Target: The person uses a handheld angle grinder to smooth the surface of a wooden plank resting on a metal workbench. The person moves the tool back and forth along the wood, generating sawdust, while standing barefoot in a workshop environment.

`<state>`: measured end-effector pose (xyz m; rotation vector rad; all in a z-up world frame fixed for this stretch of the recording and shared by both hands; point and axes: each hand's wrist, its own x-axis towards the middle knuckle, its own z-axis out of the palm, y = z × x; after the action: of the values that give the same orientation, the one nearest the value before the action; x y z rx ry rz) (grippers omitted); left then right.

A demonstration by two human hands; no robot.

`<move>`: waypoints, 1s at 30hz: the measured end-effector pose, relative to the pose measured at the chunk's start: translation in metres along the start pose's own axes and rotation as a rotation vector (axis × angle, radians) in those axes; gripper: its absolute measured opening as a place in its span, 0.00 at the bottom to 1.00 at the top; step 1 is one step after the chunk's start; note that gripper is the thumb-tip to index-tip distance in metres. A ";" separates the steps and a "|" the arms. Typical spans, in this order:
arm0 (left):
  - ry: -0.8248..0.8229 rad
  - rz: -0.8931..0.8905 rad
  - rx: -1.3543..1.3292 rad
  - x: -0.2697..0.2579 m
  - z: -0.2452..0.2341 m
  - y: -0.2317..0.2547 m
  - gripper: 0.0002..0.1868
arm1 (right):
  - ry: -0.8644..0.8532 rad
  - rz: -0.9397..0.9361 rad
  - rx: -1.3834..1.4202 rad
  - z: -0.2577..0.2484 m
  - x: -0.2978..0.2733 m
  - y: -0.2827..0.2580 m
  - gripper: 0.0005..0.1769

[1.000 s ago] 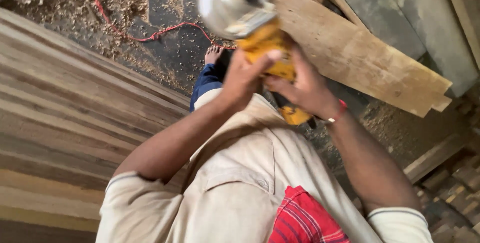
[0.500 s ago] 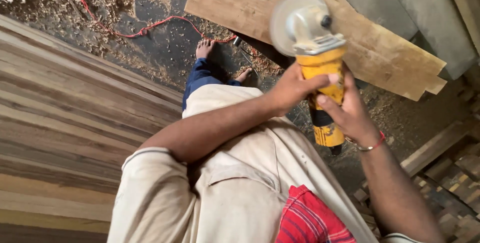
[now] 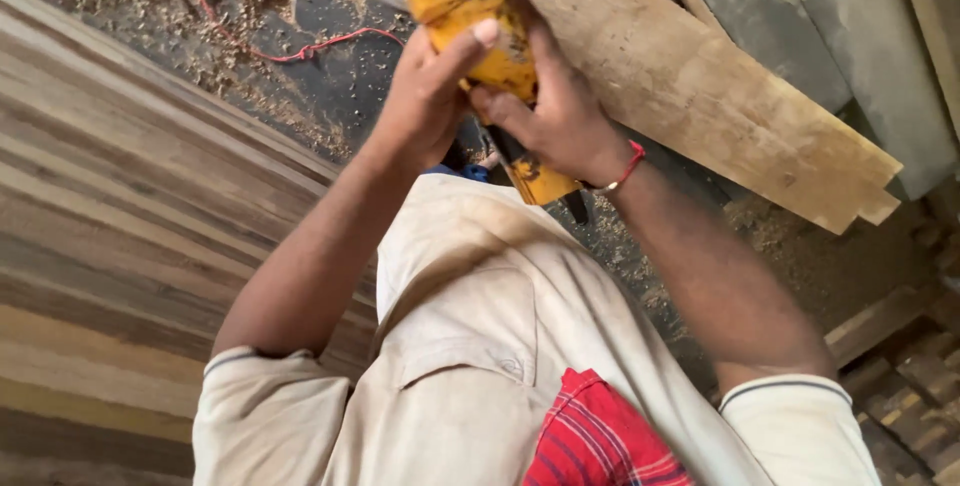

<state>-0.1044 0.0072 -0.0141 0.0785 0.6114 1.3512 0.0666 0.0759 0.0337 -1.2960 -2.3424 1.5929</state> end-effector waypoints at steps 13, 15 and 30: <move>-0.140 -0.096 -0.036 -0.008 0.073 -0.123 0.21 | 0.055 0.158 0.153 -0.056 -0.129 0.011 0.46; -0.177 -0.122 -0.050 -0.008 0.081 -0.137 0.20 | 0.090 0.197 0.219 -0.059 -0.145 0.017 0.45; -0.273 -0.189 0.003 0.013 0.116 -0.198 0.23 | 0.311 0.191 0.489 -0.063 -0.194 0.041 0.42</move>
<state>0.1244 0.0053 0.0006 0.1997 0.3802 1.1318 0.2458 0.0048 0.1104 -1.5335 -1.5626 1.7127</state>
